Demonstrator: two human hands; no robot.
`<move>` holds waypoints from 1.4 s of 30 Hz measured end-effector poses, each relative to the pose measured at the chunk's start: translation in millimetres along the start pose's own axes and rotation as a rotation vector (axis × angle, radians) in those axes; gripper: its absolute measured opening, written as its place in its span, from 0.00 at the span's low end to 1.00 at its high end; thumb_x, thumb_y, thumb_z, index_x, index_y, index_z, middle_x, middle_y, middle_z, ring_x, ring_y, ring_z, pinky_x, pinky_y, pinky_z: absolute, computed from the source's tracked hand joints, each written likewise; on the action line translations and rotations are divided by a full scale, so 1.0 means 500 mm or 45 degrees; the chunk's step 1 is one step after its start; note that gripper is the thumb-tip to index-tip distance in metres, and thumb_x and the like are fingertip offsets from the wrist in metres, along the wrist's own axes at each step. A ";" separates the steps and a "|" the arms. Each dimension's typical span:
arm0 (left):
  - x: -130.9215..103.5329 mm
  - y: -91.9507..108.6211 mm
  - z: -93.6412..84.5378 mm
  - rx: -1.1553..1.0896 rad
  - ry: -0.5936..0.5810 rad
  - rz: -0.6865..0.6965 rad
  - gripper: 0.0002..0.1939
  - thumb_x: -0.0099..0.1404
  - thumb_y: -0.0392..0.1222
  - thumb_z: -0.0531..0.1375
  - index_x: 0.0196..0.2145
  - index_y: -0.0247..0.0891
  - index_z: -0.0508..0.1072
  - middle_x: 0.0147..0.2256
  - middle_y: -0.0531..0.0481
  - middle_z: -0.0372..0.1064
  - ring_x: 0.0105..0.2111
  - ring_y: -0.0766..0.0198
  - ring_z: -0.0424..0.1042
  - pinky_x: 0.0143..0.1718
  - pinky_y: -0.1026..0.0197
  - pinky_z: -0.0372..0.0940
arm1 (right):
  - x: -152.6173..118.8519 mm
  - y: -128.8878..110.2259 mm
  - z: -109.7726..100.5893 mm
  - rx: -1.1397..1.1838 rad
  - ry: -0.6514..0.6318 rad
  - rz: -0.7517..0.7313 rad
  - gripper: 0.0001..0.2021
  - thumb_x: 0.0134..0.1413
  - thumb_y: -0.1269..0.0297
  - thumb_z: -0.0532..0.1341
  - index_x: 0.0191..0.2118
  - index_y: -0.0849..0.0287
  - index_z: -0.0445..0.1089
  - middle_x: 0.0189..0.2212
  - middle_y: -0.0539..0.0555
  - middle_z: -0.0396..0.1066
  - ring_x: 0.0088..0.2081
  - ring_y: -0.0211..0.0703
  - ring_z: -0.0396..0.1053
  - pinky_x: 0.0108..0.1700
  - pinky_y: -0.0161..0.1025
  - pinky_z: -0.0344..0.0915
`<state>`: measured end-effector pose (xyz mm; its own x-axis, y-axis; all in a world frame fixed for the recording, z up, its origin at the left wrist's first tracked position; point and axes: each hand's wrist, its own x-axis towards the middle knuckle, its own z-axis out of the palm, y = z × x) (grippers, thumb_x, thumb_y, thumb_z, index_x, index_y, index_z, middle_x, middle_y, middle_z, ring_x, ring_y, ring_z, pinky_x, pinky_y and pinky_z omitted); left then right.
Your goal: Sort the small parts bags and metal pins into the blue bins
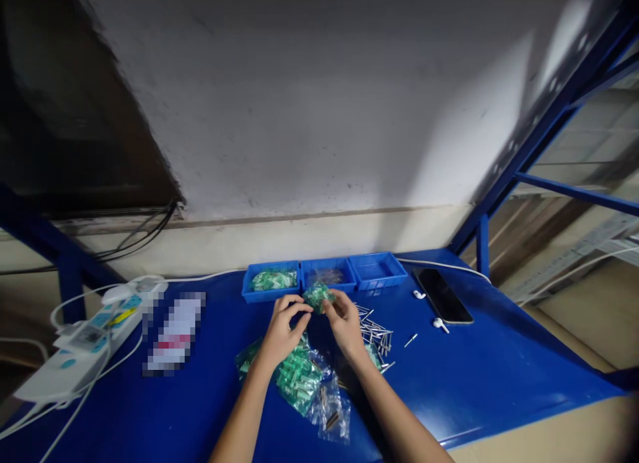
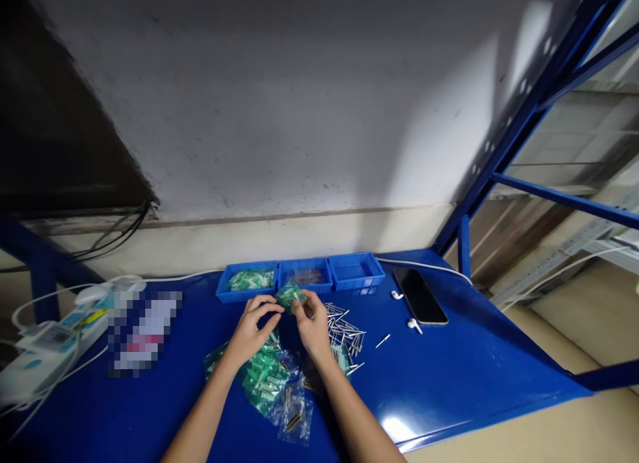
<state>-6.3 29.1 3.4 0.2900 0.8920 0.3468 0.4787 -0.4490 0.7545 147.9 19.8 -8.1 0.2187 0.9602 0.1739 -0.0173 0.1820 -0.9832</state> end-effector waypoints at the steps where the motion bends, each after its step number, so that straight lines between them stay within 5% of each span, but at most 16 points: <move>1: 0.001 0.001 0.001 -0.075 -0.013 -0.057 0.11 0.63 0.46 0.55 0.34 0.41 0.76 0.39 0.46 0.68 0.44 0.56 0.66 0.48 0.55 0.59 | -0.005 0.002 -0.006 -0.025 0.012 -0.038 0.16 0.52 0.54 0.59 0.42 0.59 0.66 0.30 0.52 0.70 0.30 0.39 0.67 0.35 0.36 0.64; 7: -0.001 -0.006 0.009 -0.470 0.018 -0.489 0.24 0.63 0.57 0.50 0.36 0.35 0.76 0.22 0.52 0.64 0.27 0.63 0.66 0.33 0.62 0.60 | -0.021 -0.010 -0.029 -0.278 -0.177 -0.324 0.06 0.55 0.65 0.55 0.34 0.57 0.69 0.39 0.56 0.71 0.43 0.44 0.68 0.48 0.42 0.62; 13: 0.000 -0.017 0.016 -0.763 0.108 -0.524 0.28 0.56 0.49 0.62 0.52 0.36 0.67 0.35 0.49 0.70 0.32 0.65 0.68 0.36 0.64 0.62 | -0.016 -0.003 -0.031 -0.481 -0.183 -0.470 0.12 0.51 0.74 0.53 0.34 0.56 0.72 0.43 0.56 0.64 0.48 0.44 0.63 0.51 0.44 0.59; 19: -0.001 -0.004 0.023 -0.331 0.121 -0.053 0.11 0.61 0.40 0.57 0.40 0.40 0.76 0.36 0.48 0.68 0.37 0.63 0.68 0.40 0.61 0.64 | -0.010 -0.006 -0.045 -0.431 -0.369 -0.314 0.11 0.48 0.71 0.57 0.39 0.57 0.72 0.46 0.57 0.59 0.49 0.46 0.61 0.47 0.41 0.61; 23: -0.005 0.008 0.029 -0.064 0.144 0.252 0.13 0.63 0.35 0.54 0.40 0.43 0.77 0.34 0.47 0.67 0.37 0.63 0.67 0.39 0.60 0.65 | -0.007 -0.006 -0.045 -0.316 -0.360 -0.213 0.12 0.57 0.59 0.55 0.35 0.58 0.73 0.45 0.56 0.59 0.46 0.44 0.62 0.45 0.39 0.61; 33: -0.014 0.012 0.034 0.183 0.059 0.447 0.18 0.65 0.32 0.51 0.48 0.47 0.72 0.37 0.46 0.66 0.38 0.62 0.64 0.38 0.59 0.65 | -0.006 0.013 -0.022 -0.025 -0.122 0.007 0.12 0.51 0.59 0.57 0.22 0.59 0.67 0.28 0.51 0.62 0.30 0.38 0.62 0.31 0.34 0.59; 38: -0.015 0.031 0.037 0.030 -0.019 0.291 0.13 0.64 0.36 0.54 0.43 0.45 0.75 0.41 0.46 0.66 0.43 0.60 0.65 0.44 0.57 0.64 | -0.006 0.018 -0.021 0.056 -0.022 0.055 0.09 0.51 0.61 0.57 0.24 0.59 0.66 0.19 0.46 0.61 0.23 0.36 0.59 0.27 0.32 0.57; 42: -0.007 0.021 0.036 -0.339 -0.046 -0.143 0.16 0.64 0.50 0.53 0.40 0.37 0.74 0.38 0.44 0.69 0.39 0.60 0.69 0.38 0.60 0.65 | -0.014 0.016 -0.024 -0.250 0.023 -0.282 0.09 0.54 0.64 0.55 0.35 0.58 0.73 0.27 0.51 0.67 0.29 0.39 0.65 0.33 0.36 0.62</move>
<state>12.7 20.0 0.1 0.2793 0.9306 0.2365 0.2764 -0.3138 0.9084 157.7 11.8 -17.8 0.2132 0.8976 0.3858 0.2215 0.3402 -0.9139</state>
